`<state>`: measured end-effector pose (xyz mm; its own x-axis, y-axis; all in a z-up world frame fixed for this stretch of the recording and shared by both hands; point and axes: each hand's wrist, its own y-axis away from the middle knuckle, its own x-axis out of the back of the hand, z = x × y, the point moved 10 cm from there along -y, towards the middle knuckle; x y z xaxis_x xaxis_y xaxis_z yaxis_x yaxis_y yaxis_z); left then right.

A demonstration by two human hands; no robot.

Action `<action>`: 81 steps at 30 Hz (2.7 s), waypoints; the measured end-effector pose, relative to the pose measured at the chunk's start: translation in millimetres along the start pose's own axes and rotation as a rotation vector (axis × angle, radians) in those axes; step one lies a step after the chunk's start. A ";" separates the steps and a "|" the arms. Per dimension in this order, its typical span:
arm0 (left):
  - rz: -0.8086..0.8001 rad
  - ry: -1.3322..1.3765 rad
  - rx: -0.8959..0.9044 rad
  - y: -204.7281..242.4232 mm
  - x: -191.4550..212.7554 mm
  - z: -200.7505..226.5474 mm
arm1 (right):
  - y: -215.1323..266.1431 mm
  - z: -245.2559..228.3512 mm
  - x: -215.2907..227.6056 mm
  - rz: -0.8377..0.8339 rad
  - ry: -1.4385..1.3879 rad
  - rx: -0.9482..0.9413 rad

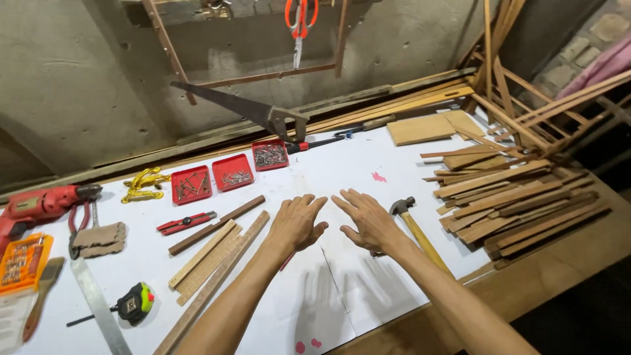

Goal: The person measures thin wood strips and small boards against a ruler on the workbench, marks them with a pencil, scores a board with a utility knife, sands a small board with a sanding block, and sorts through a pile of thin wood strips, holding pieces up to compare them.

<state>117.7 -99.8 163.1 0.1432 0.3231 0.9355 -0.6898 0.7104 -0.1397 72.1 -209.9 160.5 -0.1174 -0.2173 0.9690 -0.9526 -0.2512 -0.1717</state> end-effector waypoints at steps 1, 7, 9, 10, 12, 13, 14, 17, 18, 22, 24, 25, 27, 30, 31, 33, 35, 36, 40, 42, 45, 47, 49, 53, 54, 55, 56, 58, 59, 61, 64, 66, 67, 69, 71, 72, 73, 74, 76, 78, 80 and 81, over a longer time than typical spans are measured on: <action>-0.010 -0.001 -0.019 -3.3 0.1 5.7 | 5.3 3.4 0.9 0.005 -0.001 -0.021; -0.152 0.003 -0.151 -40.9 -14.3 51.9 | 47.6 37.3 33.2 0.030 0.020 -0.162; -0.218 -0.072 -0.167 -58.2 -23.1 69.3 | 66.1 59.1 40.1 0.064 0.046 -0.192; -0.224 -0.066 -0.190 -67.4 -25.8 79.8 | 75.3 64.5 52.2 0.065 0.054 -0.215; -0.233 -0.101 -0.229 -86.2 -31.7 98.4 | 93.0 80.4 77.0 0.093 0.041 -0.312; -0.237 -0.098 -0.247 -91.8 -34.6 108.8 | 102.3 92.3 80.4 0.095 0.046 -0.330; -0.247 -0.103 -0.259 -98.5 -36.7 117.5 | 109.0 103.8 85.0 0.103 0.057 -0.336; -0.247 -0.094 -0.290 -120.9 -45.6 141.7 | 124.6 137.7 99.6 0.118 0.066 -0.357; -0.234 -0.083 -0.299 -129.7 -49.2 147.1 | 127.0 149.3 102.7 0.125 0.061 -0.361; -0.207 -0.018 -0.264 -165.6 -50.5 166.6 | 126.5 208.2 101.0 0.093 0.059 -0.393; -0.164 0.027 -0.258 -187.2 -59.0 172.6 | 119.5 243.2 91.6 0.084 0.100 -0.297; -0.154 0.024 -0.250 -196.3 -62.9 176.8 | 115.6 252.8 98.6 0.086 0.104 -0.284; -0.267 -0.036 -0.221 -216.1 -85.3 183.5 | 106.3 282.1 104.6 0.016 0.032 -0.312; -0.473 -0.185 -0.159 -238.7 -127.1 187.9 | 96.7 332.2 101.5 0.057 0.049 -0.181; -0.458 -0.180 -0.133 -254.0 -135.2 185.7 | 89.1 348.5 108.2 0.052 0.053 -0.151; -0.567 -0.309 -0.122 -264.5 -169.1 177.7 | 83.0 381.3 107.3 0.008 0.024 -0.189; -0.570 -0.325 -0.075 -288.6 -178.6 172.8 | 72.9 419.7 99.7 -0.014 0.014 -0.161; -0.578 -0.342 -0.057 -297.4 -184.9 169.5 | 70.5 436.9 92.8 -0.033 0.011 -0.160; -0.574 -0.294 0.009 -345.4 -199.0 164.3 | 43.9 500.2 60.8 -0.140 0.008 -0.183; -0.526 -0.303 0.022 -373.3 -205.6 163.6 | 29.9 528.3 41.9 -0.148 -0.031 -0.189; -0.427 -0.255 0.002 -415.6 -208.2 164.0 | 3.3 558.0 16.8 -0.240 -0.025 -0.190; -0.371 -0.233 0.013 -443.6 -215.1 154.7 | -12.7 580.7 -1.0 -0.223 -0.020 -0.154; -0.324 -0.218 0.021 -463.9 -220.0 147.1 | -24.0 594.2 -14.1 -0.203 -0.025 -0.124; -0.249 -0.098 0.115 -499.4 -238.9 117.9 | -49.2 617.7 -32.3 -0.221 -0.064 -0.112; -0.223 -0.085 0.116 -506.7 -247.8 110.2 | -54.9 622.6 -39.1 -0.234 -0.040 -0.100; -0.226 -0.086 0.121 -514.8 -248.7 105.0 | -60.8 626.1 -41.3 -0.237 -0.045 -0.097; -0.255 -0.088 0.133 -522.0 -251.8 98.6 | -68.0 628.6 -39.8 -0.202 -0.061 -0.087; -0.287 -0.091 0.147 -536.5 -258.3 84.8 | -82.0 632.9 -42.8 -0.168 -0.081 -0.076; -0.297 -0.088 0.135 -543.5 -262.4 78.7 | -88.5 637.0 -48.5 -0.180 -0.111 -0.104; -0.307 -0.074 0.127 -555.6 -269.5 69.8 | -100.2 644.5 -57.7 -0.202 -0.136 -0.131; -0.339 -0.052 0.155 -563.4 -280.2 54.4 | -119.4 650.4 -70.1 -0.236 -0.147 -0.119; -0.353 -0.066 0.141 -566.6 -288.6 46.3 | -133.2 651.9 -70.7 -0.221 -0.106 -0.061; -0.357 -0.064 0.146 -565.9 -290.9 43.2 | -138.4 653.3 -75.2 -0.226 -0.110 -0.059; -0.320 -0.002 0.147 -566.9 -290.9 42.0 | -142.6 662.2 -90.7 -0.337 -0.092 -0.114; -0.300 -0.003 0.131 -565.7 -290.2 43.4 | -142.5 664.4 -97.3 -0.371 -0.089 -0.153; -0.272 -0.008 0.114 -565.9 -286.5 45.8 | -142.2 667.2 -99.2 -0.398 -0.081 -0.189; -0.269 -0.005 0.114 -564.3 -290.7 43.1 | -139.9 669.7 -105.3 -0.398 -0.078 -0.188; -0.248 0.008 0.111 -564.0 -292.3 41.7 | -139.6 670.9 -106.6 -0.363 -0.104 -0.171; -0.225 0.025 0.109 -560.4 -298.3 40.0 | -135.8 672.0 -109.6 -0.329 -0.127 -0.151; -0.160 0.033 0.085 -559.4 -297.6 39.9 | -136.2 671.4 -105.4 -0.276 -0.121 -0.128; -0.155 0.032 0.084 -555.9 -293.5 43.7 | -133.1 662.9 -92.1 -0.256 -0.071 -0.104; -0.159 0.036 0.086 -553.3 -292.3 46.8 | -130.1 657.9 -84.5 -0.245 -0.028 -0.086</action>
<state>424.3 -616.6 -17.8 0.2796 0.2338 0.9312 -0.7142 0.6989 0.0389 390.7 -779.4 -15.8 0.1266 -0.1863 0.9743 -0.9720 -0.2191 0.0844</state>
